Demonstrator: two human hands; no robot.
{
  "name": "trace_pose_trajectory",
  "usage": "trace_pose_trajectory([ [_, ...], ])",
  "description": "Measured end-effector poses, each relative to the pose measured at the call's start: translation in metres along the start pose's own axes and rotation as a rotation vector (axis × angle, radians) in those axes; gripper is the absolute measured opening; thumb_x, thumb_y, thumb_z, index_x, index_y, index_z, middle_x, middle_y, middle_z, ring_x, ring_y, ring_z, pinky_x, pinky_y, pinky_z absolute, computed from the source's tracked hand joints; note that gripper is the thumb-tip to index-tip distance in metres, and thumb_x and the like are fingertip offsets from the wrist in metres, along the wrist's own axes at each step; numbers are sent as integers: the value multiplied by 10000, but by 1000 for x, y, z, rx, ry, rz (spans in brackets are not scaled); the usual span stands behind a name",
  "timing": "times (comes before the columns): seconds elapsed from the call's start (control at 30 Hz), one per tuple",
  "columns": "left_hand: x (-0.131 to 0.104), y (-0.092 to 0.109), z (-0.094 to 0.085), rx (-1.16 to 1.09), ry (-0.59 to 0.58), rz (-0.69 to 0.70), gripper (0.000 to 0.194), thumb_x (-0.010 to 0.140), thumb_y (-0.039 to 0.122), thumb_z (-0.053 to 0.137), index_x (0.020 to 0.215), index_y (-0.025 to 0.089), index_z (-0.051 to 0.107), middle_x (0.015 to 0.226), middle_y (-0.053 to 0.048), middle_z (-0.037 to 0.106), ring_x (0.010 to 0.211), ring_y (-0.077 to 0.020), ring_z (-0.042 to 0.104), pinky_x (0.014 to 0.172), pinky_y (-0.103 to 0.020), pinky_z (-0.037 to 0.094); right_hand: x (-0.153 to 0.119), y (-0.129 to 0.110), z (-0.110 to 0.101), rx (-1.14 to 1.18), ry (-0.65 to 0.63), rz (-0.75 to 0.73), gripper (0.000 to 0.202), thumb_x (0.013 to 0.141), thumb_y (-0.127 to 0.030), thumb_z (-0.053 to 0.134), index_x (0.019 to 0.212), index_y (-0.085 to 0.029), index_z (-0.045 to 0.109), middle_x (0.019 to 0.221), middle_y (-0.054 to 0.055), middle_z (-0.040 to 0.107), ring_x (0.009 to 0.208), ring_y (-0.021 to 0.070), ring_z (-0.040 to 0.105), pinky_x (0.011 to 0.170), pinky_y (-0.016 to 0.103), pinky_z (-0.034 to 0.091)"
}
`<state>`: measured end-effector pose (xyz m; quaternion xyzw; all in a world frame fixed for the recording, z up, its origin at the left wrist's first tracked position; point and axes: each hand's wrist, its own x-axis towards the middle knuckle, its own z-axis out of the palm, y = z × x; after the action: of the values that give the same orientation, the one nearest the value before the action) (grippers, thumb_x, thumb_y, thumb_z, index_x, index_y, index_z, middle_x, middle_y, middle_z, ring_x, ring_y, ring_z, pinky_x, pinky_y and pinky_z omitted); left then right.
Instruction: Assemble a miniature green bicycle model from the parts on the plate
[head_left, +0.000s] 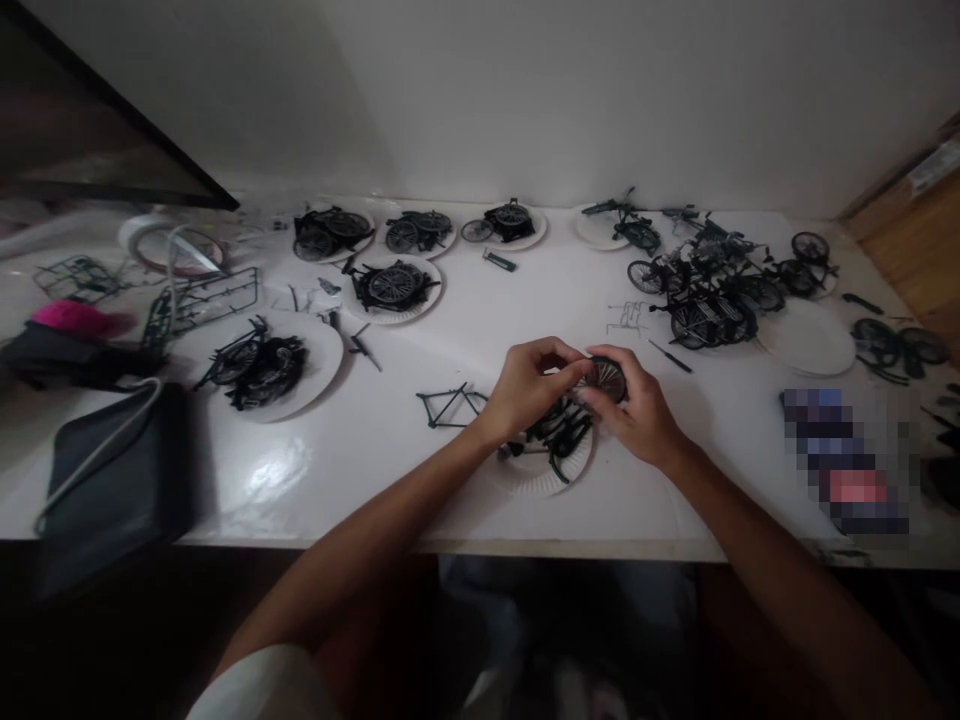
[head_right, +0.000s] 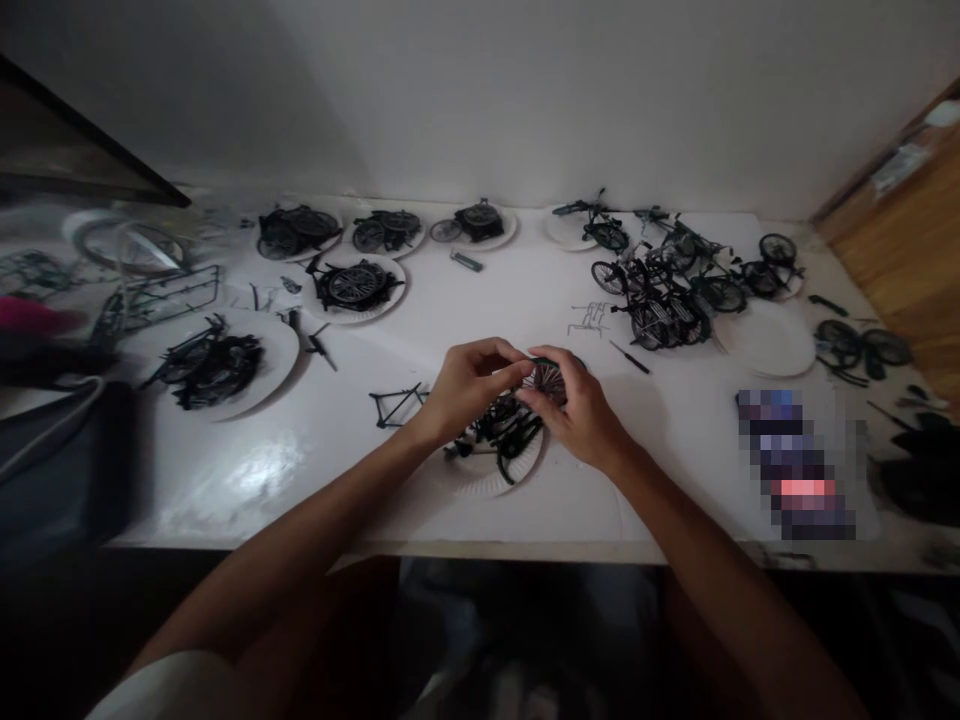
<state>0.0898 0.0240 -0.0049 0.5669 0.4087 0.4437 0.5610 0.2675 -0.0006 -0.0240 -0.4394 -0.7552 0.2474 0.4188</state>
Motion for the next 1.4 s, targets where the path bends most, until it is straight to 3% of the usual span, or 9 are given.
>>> trace_pose_trajectory([
  [0.13,-1,2,-3,-51,2,-10,163,796,272,752,804,123,686,763,-35,699,674,-101,626,670,-240,519,-1,-2,3,-23,-97,-70,721,792,-341,800,1399,-299,412,1353,99,582,1280,287,559,1066,491,475],
  [0.5,-5,9,-5,-79,-1,-33,218,801,317,769,768,128,665,728,-27,649,658,-94,585,621,-215,513,-2,0,-5,-103,-51,-72,758,761,-364,826,1418,-302,452,1351,94,618,1246,299,607,1041,487,521],
  [0.87,-8,11,-10,-49,-48,-112,249,809,350,763,751,135,651,697,-18,601,612,-86,567,536,-190,548,-1,1,-17,-141,-142,-141,829,732,-440,840,1466,-313,476,1339,68,658,1215,306,639,1062,498,527],
  [1.13,-6,12,-15,-45,-113,-97,323,788,417,794,782,112,687,731,-36,634,661,-114,633,591,-220,603,1,0,-24,-235,-193,-158,870,765,-424,819,1523,-321,405,1371,56,633,1254,319,610,1094,497,510],
  [1.4,-10,9,-14,120,-41,52,302,850,406,741,825,107,705,712,-50,659,670,-134,652,607,-240,621,4,-1,-23,-216,-211,-192,857,831,-281,773,1561,-326,326,1471,46,553,1311,307,566,1148,519,463],
])
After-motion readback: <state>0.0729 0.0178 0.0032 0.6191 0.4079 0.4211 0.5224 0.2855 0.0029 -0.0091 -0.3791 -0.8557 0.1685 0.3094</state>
